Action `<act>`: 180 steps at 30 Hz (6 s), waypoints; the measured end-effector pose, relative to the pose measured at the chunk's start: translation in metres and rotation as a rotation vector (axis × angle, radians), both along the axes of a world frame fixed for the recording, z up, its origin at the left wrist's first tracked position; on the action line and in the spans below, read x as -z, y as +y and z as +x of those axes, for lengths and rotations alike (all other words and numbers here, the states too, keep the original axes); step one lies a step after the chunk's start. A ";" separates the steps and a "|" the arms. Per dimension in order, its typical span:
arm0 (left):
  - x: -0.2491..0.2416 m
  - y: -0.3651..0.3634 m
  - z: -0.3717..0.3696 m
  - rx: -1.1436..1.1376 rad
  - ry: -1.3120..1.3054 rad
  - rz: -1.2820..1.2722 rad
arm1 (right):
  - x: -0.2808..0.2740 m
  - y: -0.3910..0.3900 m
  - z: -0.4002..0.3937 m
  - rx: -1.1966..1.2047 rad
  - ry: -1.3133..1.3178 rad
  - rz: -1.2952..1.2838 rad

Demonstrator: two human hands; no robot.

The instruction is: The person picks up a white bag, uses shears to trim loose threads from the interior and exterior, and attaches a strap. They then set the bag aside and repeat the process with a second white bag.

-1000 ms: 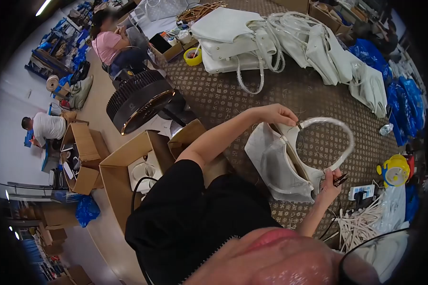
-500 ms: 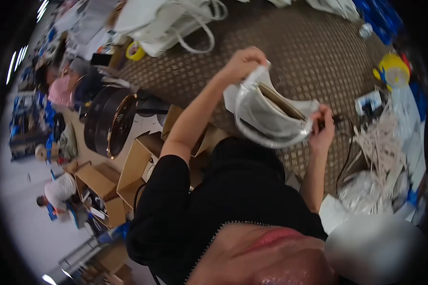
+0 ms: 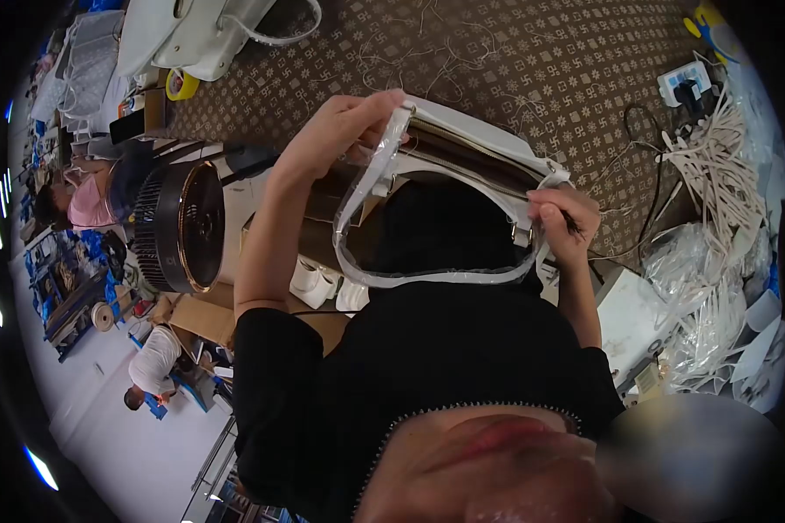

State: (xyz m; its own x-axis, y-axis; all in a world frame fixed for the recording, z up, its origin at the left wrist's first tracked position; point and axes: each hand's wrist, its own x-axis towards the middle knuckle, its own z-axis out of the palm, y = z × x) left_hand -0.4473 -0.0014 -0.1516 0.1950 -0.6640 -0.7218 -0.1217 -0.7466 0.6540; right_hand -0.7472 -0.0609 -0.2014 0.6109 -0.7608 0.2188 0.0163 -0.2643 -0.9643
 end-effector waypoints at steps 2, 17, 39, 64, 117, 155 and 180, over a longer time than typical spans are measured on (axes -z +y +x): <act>0.008 0.012 0.001 -0.007 0.194 -0.093 | -0.003 -0.003 -0.003 -0.001 -0.006 0.029; 0.015 0.034 -0.010 -0.022 0.360 -0.213 | -0.043 -0.014 -0.006 0.360 0.185 0.344; 0.004 -0.009 -0.132 0.561 -0.042 -0.488 | 0.010 0.016 -0.022 0.299 0.136 -0.486; 0.032 0.006 -0.149 0.152 0.585 -0.103 | -0.021 -0.017 -0.024 0.004 0.407 0.150; 0.035 -0.031 -0.138 -0.156 0.925 -0.076 | -0.015 -0.013 -0.006 0.354 0.284 -0.192; -0.043 0.014 -0.018 0.335 0.482 -0.980 | 0.000 -0.007 -0.005 0.350 0.093 -0.064; -0.036 0.057 0.153 -0.524 -0.599 -0.897 | 0.014 -0.046 -0.019 0.827 -0.125 0.201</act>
State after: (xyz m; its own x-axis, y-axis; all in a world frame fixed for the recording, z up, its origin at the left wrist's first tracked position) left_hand -0.2946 0.0558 -0.1154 0.7391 -0.6232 0.2556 -0.4019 -0.1035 0.9098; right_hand -0.7663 -0.1064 -0.2155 -0.1763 -0.9824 0.0614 0.0031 -0.0629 -0.9980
